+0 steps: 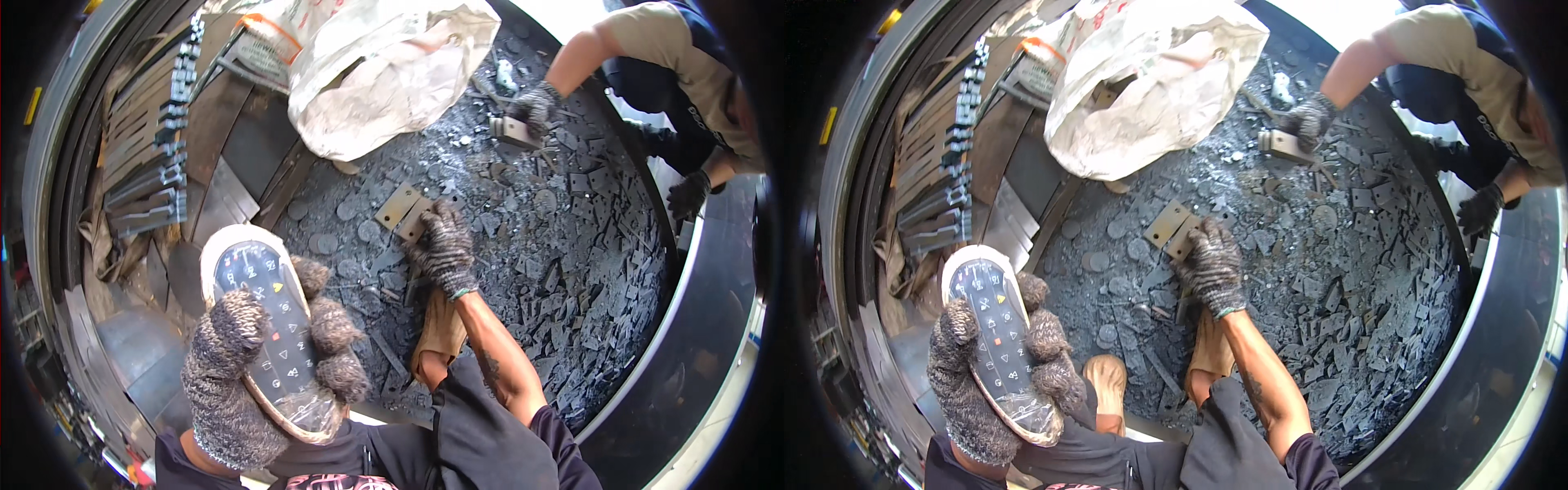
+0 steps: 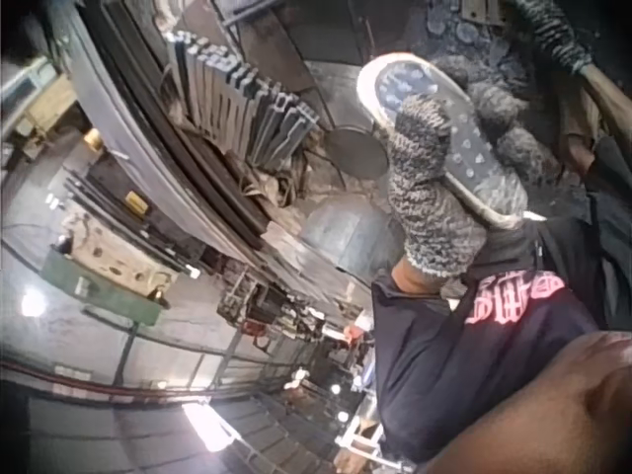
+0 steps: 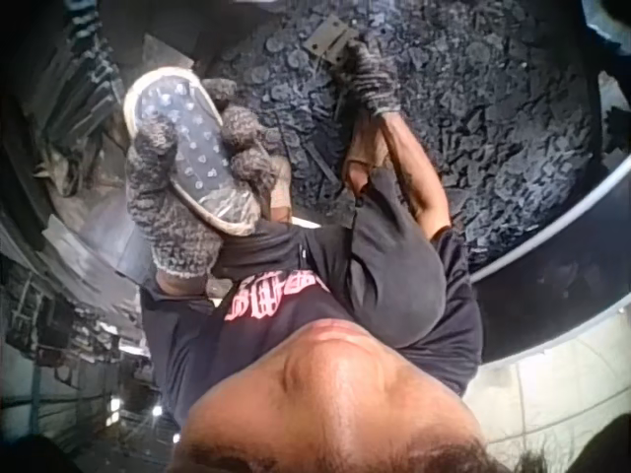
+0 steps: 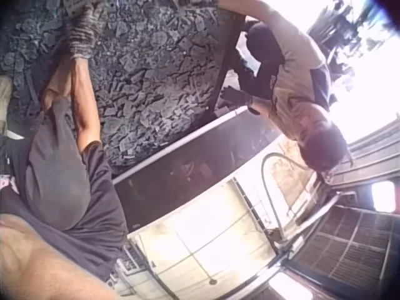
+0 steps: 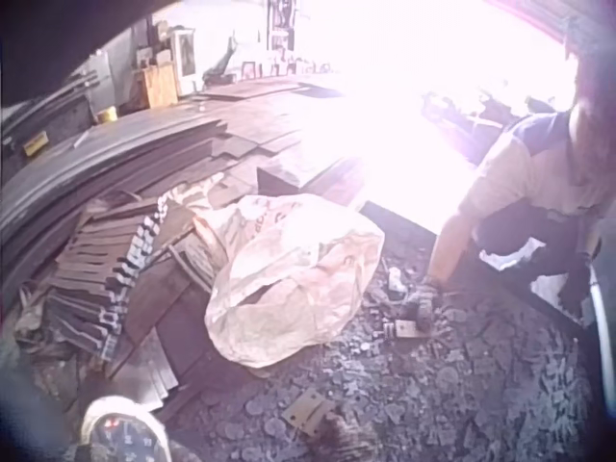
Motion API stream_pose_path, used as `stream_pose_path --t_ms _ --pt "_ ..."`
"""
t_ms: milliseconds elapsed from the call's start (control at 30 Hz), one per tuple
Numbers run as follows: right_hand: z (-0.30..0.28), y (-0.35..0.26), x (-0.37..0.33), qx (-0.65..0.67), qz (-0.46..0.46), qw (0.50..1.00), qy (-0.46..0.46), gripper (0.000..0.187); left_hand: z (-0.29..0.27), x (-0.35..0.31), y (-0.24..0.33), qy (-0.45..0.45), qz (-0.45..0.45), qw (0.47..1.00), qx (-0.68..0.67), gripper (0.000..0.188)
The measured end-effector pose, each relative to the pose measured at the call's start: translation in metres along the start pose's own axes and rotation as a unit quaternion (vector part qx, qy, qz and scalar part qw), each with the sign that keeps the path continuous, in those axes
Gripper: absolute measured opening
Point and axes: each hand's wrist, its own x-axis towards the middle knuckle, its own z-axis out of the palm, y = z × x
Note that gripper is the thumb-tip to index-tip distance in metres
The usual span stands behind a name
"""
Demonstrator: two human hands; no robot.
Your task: The person sorts small metal pieces from a large pile of scrap on the floor, picking them up by hand and placing them into a white sack. The person also briefly interacts with a computer monitor and a handheld device before returning to the sorting task.
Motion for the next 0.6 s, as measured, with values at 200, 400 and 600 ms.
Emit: stream_pose_path --t_ms 200,400,600 --pt "-0.009 -0.003 -0.01 0.034 0.068 0.997 0.01 0.061 0.003 0.002 -0.007 0.021 0.008 1.0 0.015 0.066" --pt "-0.006 -0.001 -0.016 0.43 0.263 0.862 0.047 0.054 0.014 0.008 -0.01 0.043 0.079 0.988 0.129 0.063" --pt "-0.031 0.018 -0.015 0.782 0.285 0.542 -0.113 0.07 0.009 0.05 0.057 0.024 0.209 0.889 0.406 0.058"
